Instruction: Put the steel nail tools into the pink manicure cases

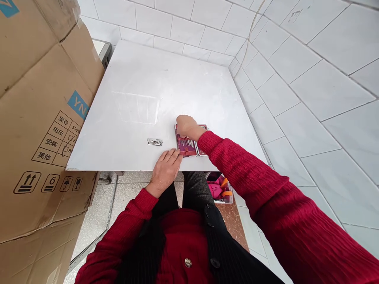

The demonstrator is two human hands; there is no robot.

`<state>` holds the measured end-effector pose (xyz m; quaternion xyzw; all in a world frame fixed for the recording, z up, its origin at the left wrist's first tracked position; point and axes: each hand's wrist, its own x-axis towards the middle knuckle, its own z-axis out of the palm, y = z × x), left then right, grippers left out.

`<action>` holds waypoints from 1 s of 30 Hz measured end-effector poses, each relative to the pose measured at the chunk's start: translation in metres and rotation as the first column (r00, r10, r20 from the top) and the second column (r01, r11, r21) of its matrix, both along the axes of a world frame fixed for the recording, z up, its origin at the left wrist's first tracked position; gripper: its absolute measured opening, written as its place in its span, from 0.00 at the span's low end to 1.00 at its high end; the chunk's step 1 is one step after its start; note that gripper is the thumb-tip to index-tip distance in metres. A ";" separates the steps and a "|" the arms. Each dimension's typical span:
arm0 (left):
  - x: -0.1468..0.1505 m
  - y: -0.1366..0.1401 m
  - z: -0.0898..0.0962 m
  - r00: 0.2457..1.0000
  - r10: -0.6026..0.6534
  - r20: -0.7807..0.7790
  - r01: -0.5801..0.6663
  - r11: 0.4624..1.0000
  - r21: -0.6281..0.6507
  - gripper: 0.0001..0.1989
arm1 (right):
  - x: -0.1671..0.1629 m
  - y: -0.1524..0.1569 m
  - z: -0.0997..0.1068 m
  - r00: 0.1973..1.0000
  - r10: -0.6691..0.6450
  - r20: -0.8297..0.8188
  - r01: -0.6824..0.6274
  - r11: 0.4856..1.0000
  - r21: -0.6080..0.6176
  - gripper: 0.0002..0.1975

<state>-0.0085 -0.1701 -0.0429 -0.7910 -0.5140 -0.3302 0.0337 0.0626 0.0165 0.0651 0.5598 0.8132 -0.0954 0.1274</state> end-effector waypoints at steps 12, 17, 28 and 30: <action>0.001 0.000 0.001 0.999 0.019 -0.049 -0.017 0.999 0.032 0.16 | 0.003 -0.002 -0.001 0.981 -0.185 -0.048 0.179 0.977 -0.120 0.05; 0.001 0.000 0.002 0.999 0.011 -0.050 -0.010 1.000 0.015 0.17 | 0.008 -0.005 -0.005 0.987 -0.155 -0.050 0.152 0.987 -0.056 0.05; 0.001 0.000 0.005 0.996 0.023 -0.081 -0.022 1.000 0.014 0.16 | 0.005 -0.004 -0.002 0.991 -0.128 -0.046 0.122 0.984 -0.128 0.03; 0.001 0.000 0.005 0.996 0.025 -0.084 -0.024 1.000 0.013 0.16 | 0.004 -0.004 -0.001 0.991 -0.127 -0.033 0.121 0.983 -0.138 0.03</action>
